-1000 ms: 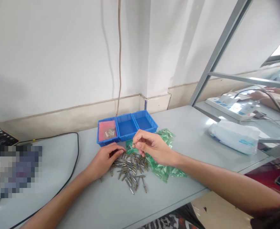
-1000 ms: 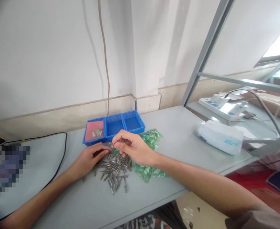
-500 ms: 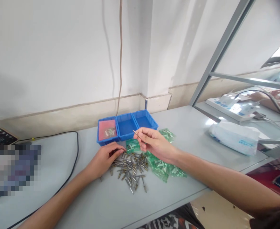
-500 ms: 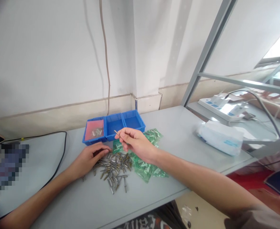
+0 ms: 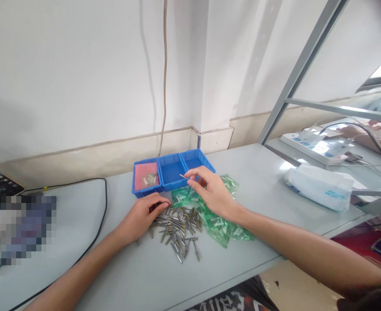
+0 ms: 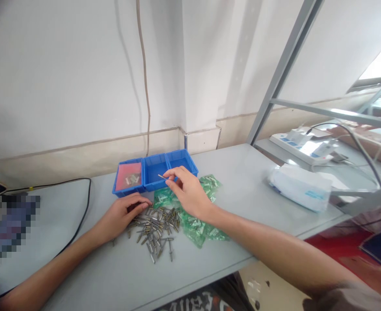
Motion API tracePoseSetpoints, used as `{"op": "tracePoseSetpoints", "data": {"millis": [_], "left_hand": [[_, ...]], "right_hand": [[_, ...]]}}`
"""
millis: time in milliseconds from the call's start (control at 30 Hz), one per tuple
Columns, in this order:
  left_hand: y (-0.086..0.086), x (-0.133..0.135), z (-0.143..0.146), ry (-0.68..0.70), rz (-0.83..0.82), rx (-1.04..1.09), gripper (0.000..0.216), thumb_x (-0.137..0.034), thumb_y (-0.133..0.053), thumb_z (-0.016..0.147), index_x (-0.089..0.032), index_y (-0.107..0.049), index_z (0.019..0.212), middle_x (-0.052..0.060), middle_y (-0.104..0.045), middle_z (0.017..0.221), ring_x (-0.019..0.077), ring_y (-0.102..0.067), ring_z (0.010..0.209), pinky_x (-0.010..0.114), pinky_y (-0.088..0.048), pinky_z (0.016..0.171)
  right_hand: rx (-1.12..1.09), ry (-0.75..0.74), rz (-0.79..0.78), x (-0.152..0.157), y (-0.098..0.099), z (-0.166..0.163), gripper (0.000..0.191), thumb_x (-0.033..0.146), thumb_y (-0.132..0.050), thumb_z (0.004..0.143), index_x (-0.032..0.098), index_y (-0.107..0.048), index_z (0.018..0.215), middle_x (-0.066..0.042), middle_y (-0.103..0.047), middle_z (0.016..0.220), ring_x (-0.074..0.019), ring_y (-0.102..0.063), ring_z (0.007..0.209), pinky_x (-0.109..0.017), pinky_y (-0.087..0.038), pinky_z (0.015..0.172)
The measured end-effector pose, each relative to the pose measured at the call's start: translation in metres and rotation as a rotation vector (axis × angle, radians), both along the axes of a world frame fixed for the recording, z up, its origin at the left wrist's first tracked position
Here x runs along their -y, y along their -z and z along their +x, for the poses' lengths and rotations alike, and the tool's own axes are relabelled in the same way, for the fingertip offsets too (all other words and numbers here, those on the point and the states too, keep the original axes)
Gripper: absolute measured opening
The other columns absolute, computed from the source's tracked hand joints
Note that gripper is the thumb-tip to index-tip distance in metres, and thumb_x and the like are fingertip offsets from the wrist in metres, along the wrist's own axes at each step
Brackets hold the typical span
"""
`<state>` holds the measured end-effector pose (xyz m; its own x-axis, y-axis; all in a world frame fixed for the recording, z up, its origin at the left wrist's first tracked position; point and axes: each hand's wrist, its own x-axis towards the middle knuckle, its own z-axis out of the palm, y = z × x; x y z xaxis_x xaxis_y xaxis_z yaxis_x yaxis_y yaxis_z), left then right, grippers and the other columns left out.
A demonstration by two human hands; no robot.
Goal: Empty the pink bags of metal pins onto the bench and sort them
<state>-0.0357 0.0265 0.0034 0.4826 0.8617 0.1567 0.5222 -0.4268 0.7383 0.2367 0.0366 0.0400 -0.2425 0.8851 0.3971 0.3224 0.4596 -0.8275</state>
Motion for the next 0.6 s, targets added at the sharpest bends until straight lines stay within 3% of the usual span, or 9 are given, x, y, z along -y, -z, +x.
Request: {"op": "tracePoseSetpoints", "data": {"millis": [67, 133, 300, 467, 600], "left_hand": [[0.000, 0.000, 0.000, 0.003, 0.002, -0.002, 0.027, -0.040, -0.055, 0.110, -0.027, -0.078, 0.111, 0.002, -0.075, 0.108, 0.0185, -0.068, 0.097, 0.029, -0.050, 0.088], [0.000, 0.000, 0.000, 0.006, 0.008, -0.002, 0.027, -0.040, -0.055, 0.110, -0.026, -0.078, 0.111, 0.002, -0.075, 0.108, 0.0187, -0.068, 0.097, 0.029, -0.050, 0.088], [0.000, 0.001, 0.000, 0.004, 0.015, -0.007, 0.028, -0.042, -0.054, 0.110, -0.026, -0.078, 0.110, 0.002, -0.074, 0.105, 0.0183, -0.067, 0.094, 0.029, -0.049, 0.086], [0.001, 0.000, 0.001, -0.001, 0.022, -0.010, 0.028, -0.041, -0.054, 0.110, -0.026, -0.078, 0.110, 0.002, -0.073, 0.104, 0.0178, -0.067, 0.093, 0.029, -0.049, 0.085], [0.001, 0.000, 0.001, -0.003, 0.031, -0.005, 0.028, -0.041, -0.055, 0.110, -0.025, -0.078, 0.110, 0.003, -0.073, 0.103, 0.0180, -0.067, 0.093, 0.029, -0.049, 0.086]], "right_hand": [[0.126, 0.025, 0.150, -0.001, 0.003, 0.001, 0.014, 0.023, -0.057, 0.107, 0.025, -0.069, 0.116, -0.004, -0.065, 0.106, -0.0179, -0.063, 0.086, -0.032, -0.050, 0.078], [0.205, 0.034, 0.202, -0.002, 0.006, 0.002, 0.013, 0.021, -0.054, 0.109, 0.025, -0.064, 0.116, -0.004, -0.066, 0.110, -0.0180, -0.063, 0.086, -0.032, -0.050, 0.079], [0.288, 0.039, 0.214, -0.010, 0.014, 0.003, 0.023, 0.018, -0.038, 0.112, 0.026, -0.060, 0.117, -0.005, -0.065, 0.113, -0.0199, -0.063, 0.089, -0.032, -0.048, 0.078], [0.245, 0.032, 0.175, -0.016, 0.014, 0.003, 0.032, 0.009, -0.035, 0.108, 0.023, -0.063, 0.103, -0.005, -0.060, 0.103, -0.0186, -0.061, 0.086, -0.031, -0.048, 0.078], [0.271, 0.054, 0.195, -0.015, 0.014, 0.002, 0.028, 0.016, -0.037, 0.112, 0.024, -0.064, 0.115, -0.007, -0.062, 0.115, -0.0212, -0.065, 0.097, -0.036, -0.051, 0.086]]}}
